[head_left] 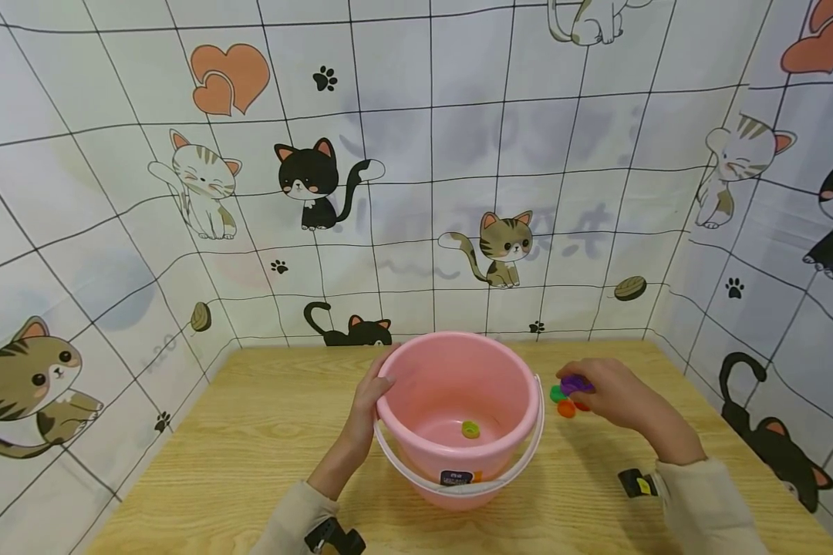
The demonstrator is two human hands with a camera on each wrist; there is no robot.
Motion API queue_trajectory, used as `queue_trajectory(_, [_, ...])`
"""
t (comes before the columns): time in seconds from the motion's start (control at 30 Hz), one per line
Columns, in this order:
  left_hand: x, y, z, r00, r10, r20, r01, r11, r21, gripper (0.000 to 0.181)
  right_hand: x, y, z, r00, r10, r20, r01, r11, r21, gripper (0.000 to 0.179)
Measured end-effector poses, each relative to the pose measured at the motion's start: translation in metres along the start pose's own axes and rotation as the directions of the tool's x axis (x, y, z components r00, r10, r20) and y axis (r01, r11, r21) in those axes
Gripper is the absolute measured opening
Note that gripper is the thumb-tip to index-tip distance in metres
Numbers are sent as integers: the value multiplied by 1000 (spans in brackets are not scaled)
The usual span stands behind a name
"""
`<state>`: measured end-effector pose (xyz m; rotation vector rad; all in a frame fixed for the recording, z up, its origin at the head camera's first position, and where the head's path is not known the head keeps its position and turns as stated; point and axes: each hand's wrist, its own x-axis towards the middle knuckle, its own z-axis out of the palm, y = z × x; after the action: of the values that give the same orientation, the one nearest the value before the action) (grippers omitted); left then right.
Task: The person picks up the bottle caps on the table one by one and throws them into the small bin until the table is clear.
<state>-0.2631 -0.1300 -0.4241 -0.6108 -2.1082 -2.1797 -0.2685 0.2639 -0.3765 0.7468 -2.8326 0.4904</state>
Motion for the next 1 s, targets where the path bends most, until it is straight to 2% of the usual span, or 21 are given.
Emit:
queue_trajectory(0.33, [0,0,0,1000,5,-3,-5,1000,10,58,7,-9,-12,1000,-2,12,1,999,37,24])
queue_trajectory(1.0, [0,-1,-1,1000,-10,-13,10,1000,-3,56,24,-21,-29,999,16,28,-16,1000,-5,29])
